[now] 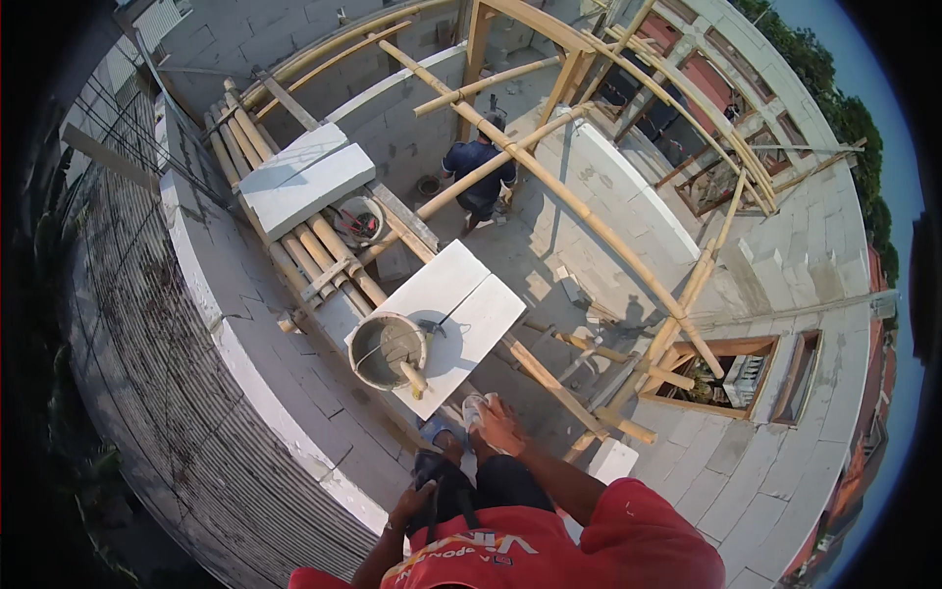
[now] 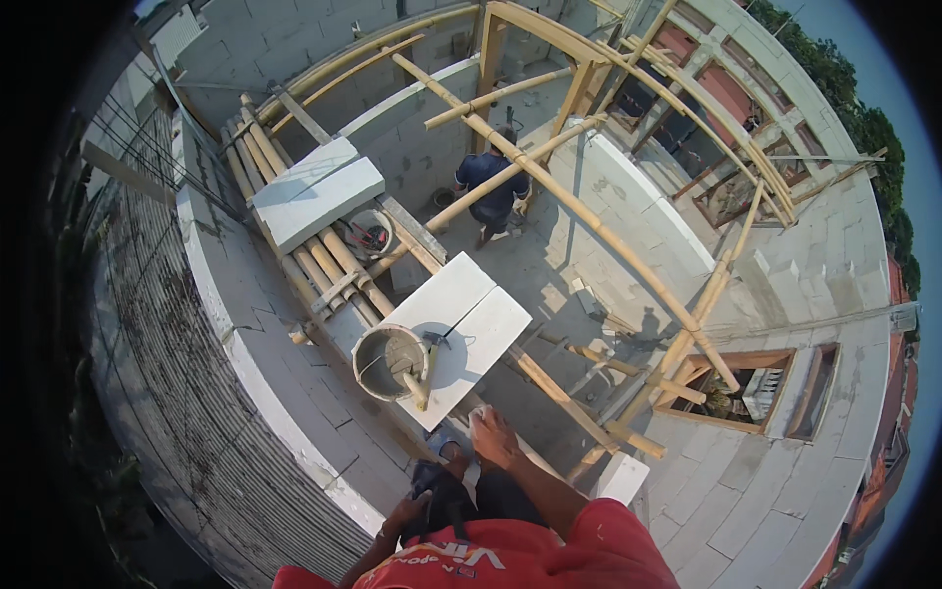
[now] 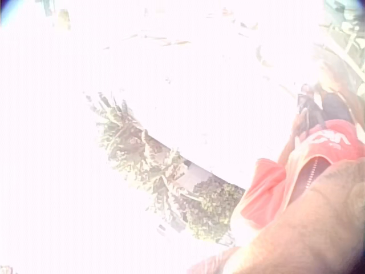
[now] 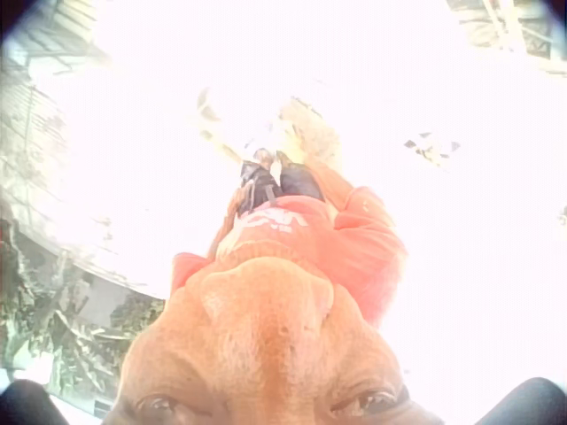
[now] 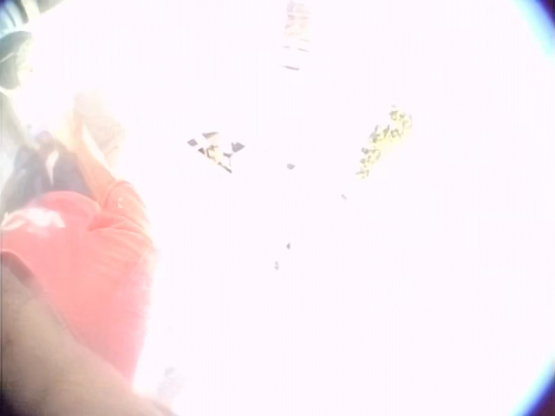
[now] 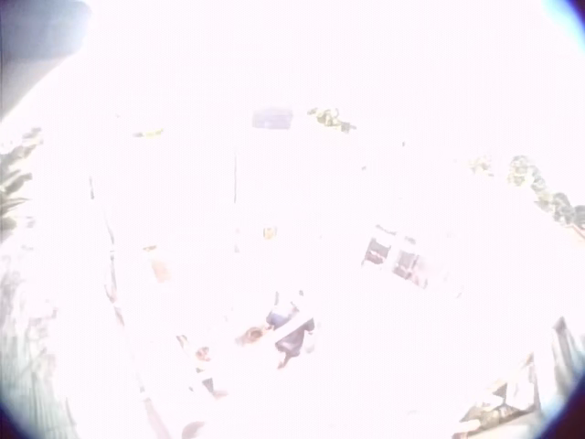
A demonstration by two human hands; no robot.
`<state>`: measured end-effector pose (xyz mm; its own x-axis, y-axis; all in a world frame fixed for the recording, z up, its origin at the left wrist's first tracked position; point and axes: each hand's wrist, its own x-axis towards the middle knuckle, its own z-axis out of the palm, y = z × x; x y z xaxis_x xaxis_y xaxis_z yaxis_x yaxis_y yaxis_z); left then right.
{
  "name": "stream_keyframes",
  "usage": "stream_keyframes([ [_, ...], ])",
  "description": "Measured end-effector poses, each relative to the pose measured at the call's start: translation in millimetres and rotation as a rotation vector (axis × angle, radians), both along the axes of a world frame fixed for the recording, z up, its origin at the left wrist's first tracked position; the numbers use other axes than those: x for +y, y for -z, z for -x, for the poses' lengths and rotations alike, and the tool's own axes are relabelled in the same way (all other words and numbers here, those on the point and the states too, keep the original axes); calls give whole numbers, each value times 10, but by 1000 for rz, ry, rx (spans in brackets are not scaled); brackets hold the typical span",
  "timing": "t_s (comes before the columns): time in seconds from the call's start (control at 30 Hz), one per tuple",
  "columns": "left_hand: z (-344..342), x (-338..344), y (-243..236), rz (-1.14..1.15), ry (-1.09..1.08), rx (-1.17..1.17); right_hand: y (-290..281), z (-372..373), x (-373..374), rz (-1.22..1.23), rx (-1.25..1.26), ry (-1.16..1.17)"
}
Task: The person applies mortar to the top of a wall using a trowel and positions lightweight concrete blocks. They use a hammer to tap the blocks into alignment and verify the level of the row with a spirit level.
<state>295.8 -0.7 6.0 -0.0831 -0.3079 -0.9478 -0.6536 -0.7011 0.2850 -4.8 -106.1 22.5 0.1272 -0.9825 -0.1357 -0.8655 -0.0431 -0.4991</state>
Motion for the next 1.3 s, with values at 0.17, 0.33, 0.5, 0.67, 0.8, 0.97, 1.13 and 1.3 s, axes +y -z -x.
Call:
stream_keyframes([
  [0.17, -674, 338, 23, 872, 360, 275, -658, 1106, 1277, -657, 121, 139],
  [0.33, -647, 167, -65, 504, 181, 23, -1316, 1588, 2159, -1042, 160, 11],
  [0.5, -715, -96, -146, 576, 160, -200, -1477, 1327, 2789, -1088, -177, -334],
  [0.67, -331, -453, -580, 463, 125, -180, -1593, 1278, 2840, -1145, -267, -263],
  [0.8, -351, -509, -749, 607, -54, -44, -1587, 1310, 2526, -1159, -244, -333],
  [0.97, 24, -455, -1255, 451, 118, -114, -1732, 1456, 2339, -1261, -231, -304],
  [1.13, -285, 92, -1131, 504, -386, 423, -1805, 1545, 2164, -1288, -247, -310],
  [1.3, 214, -902, -2509, 746, -637, 231, -1892, 1751, 2130, -1326, -225, -308],
])
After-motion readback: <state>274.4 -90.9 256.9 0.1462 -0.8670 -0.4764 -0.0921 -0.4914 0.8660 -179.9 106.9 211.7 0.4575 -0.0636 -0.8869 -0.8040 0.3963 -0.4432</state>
